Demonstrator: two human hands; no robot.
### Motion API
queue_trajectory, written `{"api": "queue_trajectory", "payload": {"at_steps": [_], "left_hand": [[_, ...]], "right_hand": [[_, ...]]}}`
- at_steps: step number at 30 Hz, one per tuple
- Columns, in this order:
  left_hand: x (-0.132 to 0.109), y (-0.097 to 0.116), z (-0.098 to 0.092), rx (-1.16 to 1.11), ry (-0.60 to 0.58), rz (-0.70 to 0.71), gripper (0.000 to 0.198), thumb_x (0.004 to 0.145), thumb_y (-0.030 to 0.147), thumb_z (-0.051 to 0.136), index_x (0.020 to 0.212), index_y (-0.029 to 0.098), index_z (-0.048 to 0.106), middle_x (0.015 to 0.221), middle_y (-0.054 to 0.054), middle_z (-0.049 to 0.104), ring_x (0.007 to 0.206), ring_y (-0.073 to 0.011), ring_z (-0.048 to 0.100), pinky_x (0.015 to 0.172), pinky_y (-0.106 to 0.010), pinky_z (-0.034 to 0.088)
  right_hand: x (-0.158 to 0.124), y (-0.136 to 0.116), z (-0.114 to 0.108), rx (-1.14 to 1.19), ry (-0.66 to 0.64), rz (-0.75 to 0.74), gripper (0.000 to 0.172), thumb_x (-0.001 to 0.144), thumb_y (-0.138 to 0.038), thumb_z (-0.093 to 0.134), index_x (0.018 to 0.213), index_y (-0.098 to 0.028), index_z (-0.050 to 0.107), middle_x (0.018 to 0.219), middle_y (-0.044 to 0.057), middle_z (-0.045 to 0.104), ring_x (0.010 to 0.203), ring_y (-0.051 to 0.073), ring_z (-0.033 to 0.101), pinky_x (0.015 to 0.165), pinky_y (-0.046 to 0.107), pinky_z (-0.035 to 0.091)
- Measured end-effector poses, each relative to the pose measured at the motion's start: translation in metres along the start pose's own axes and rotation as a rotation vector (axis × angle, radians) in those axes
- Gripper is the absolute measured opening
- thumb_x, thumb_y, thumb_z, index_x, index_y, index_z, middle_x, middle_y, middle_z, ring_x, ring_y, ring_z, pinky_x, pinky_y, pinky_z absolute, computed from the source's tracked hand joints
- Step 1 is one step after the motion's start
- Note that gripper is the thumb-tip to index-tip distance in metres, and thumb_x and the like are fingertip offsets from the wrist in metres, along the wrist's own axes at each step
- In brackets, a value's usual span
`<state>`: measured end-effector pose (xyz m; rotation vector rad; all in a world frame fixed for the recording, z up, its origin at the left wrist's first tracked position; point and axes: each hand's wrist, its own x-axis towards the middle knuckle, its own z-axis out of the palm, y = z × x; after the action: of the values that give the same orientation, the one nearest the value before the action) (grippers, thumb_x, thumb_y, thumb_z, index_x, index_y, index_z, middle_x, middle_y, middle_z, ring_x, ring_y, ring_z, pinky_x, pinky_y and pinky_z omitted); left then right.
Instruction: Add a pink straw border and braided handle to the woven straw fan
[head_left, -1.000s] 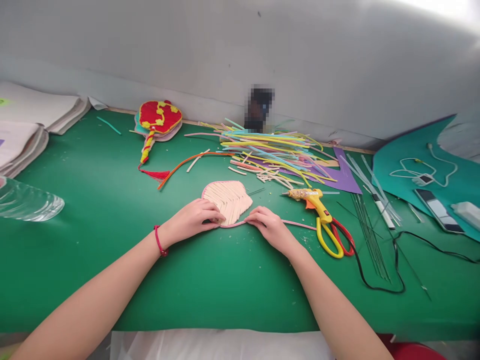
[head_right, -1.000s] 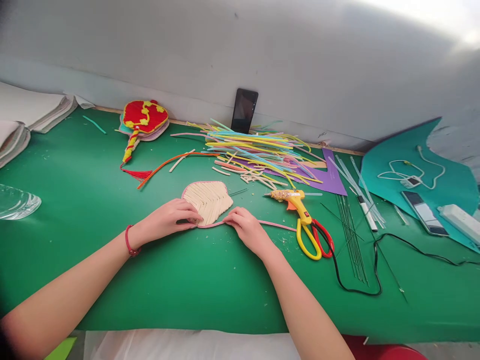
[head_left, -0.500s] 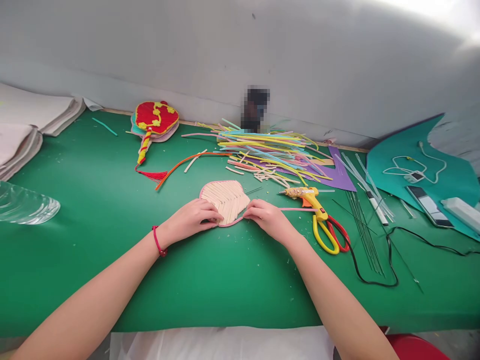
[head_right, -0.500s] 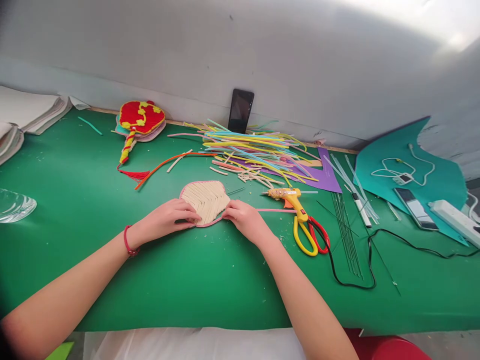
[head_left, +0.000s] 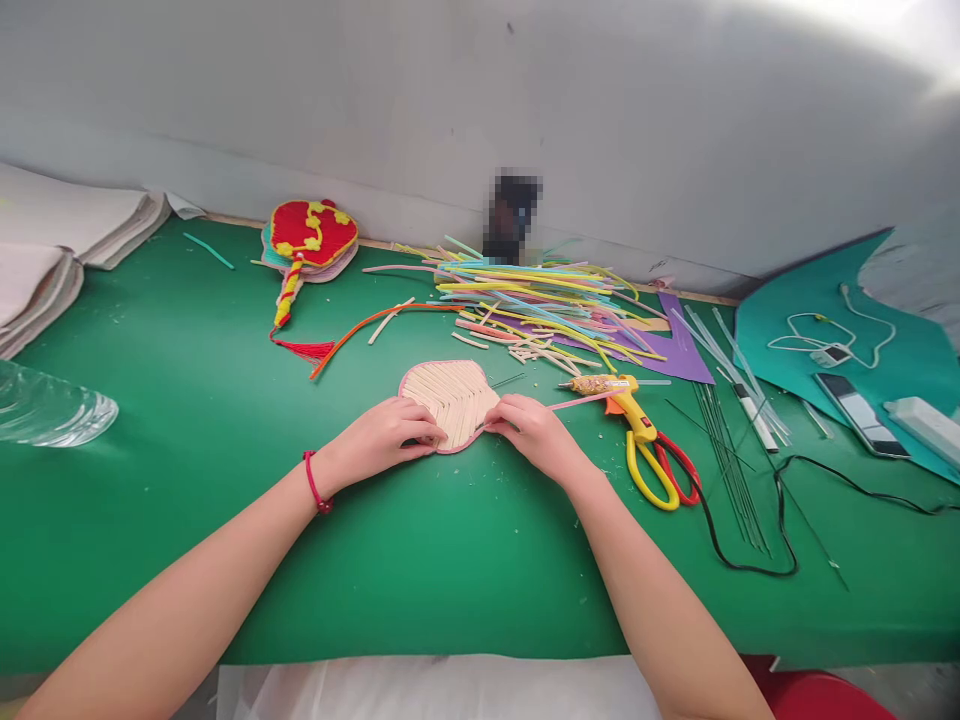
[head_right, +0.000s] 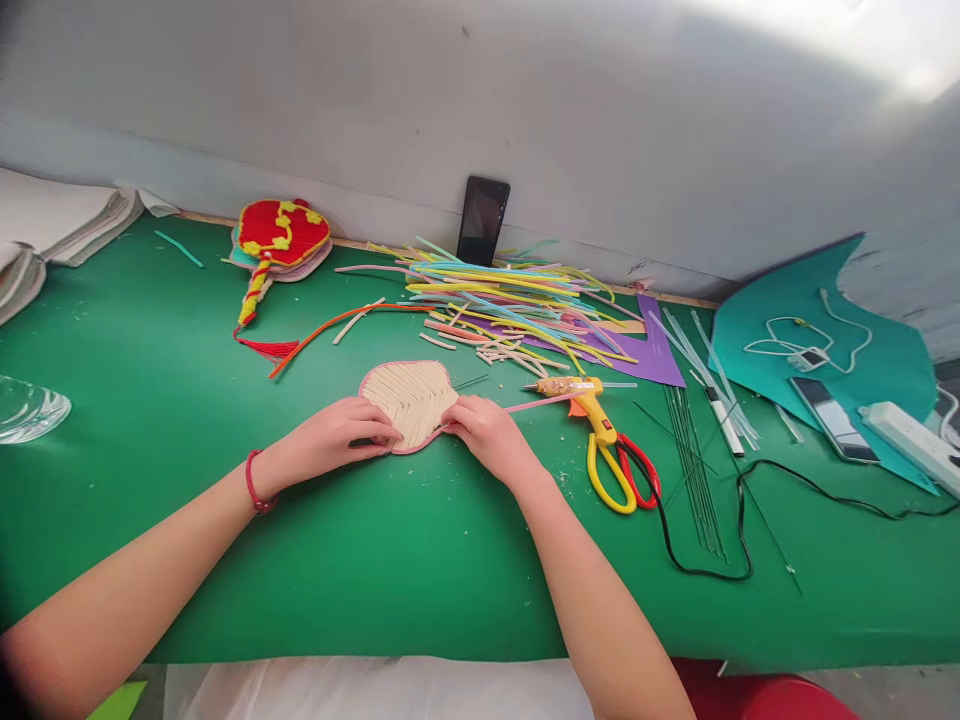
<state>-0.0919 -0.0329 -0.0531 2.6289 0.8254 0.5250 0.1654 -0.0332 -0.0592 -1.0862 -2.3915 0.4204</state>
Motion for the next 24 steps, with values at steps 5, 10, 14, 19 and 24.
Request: {"api": "queue_trajectory", "payload": {"at_steps": [5, 10, 14, 19, 24], "left_hand": [[-0.0005, -0.002, 0.001, 0.004, -0.004, 0.006, 0.023, 0.091, 0.031, 0.049, 0.095, 0.021, 0.069, 0.091, -0.005, 0.068, 0.084, -0.0149, 0.059, 0.078, -0.027, 0.042], [-0.0011, -0.0025, 0.0015, 0.0, -0.014, 0.003, 0.02, 0.09, 0.028, 0.051, 0.097, 0.02, 0.068, 0.092, -0.005, 0.068, 0.085, -0.0152, 0.059, 0.079, -0.027, 0.042], [-0.0007, -0.0022, 0.0013, 0.011, -0.011, 0.0, 0.021, 0.09, 0.028, 0.05, 0.097, 0.02, 0.068, 0.09, -0.005, 0.067, 0.084, -0.0154, 0.059, 0.079, -0.027, 0.042], [0.0, -0.0025, 0.0013, 0.008, -0.022, 0.0, 0.021, 0.09, 0.028, 0.051, 0.097, 0.02, 0.069, 0.09, -0.005, 0.067, 0.085, -0.0155, 0.059, 0.079, -0.027, 0.042], [-0.0001, -0.0028, 0.0015, 0.006, -0.021, 0.001, 0.02, 0.09, 0.028, 0.051, 0.096, 0.02, 0.069, 0.09, -0.005, 0.067, 0.084, -0.0154, 0.059, 0.079, -0.027, 0.042]], "right_hand": [[0.0004, 0.002, 0.0017, -0.064, -0.006, -0.032, 0.016, 0.091, -0.019, 0.049, 0.091, -0.021, 0.064, 0.082, 0.004, 0.063, 0.077, 0.016, 0.054, 0.071, 0.028, 0.041], [-0.0005, 0.0043, 0.0028, -0.104, 0.001, -0.045, 0.018, 0.091, -0.02, 0.049, 0.098, -0.02, 0.066, 0.081, 0.004, 0.061, 0.077, 0.016, 0.054, 0.07, 0.027, 0.04], [-0.0007, 0.0066, 0.0039, -0.116, 0.01, -0.07, 0.018, 0.091, -0.024, 0.051, 0.096, -0.021, 0.067, 0.08, 0.004, 0.062, 0.075, 0.015, 0.054, 0.07, 0.027, 0.039], [0.0002, 0.0084, 0.0063, -0.092, 0.035, -0.081, 0.016, 0.088, -0.029, 0.055, 0.092, -0.021, 0.068, 0.079, 0.003, 0.062, 0.074, 0.015, 0.054, 0.069, 0.027, 0.038], [0.0011, 0.0078, 0.0079, -0.091, 0.046, -0.069, 0.015, 0.088, -0.029, 0.056, 0.087, -0.021, 0.069, 0.078, 0.003, 0.063, 0.073, 0.014, 0.053, 0.067, 0.027, 0.038]]}}
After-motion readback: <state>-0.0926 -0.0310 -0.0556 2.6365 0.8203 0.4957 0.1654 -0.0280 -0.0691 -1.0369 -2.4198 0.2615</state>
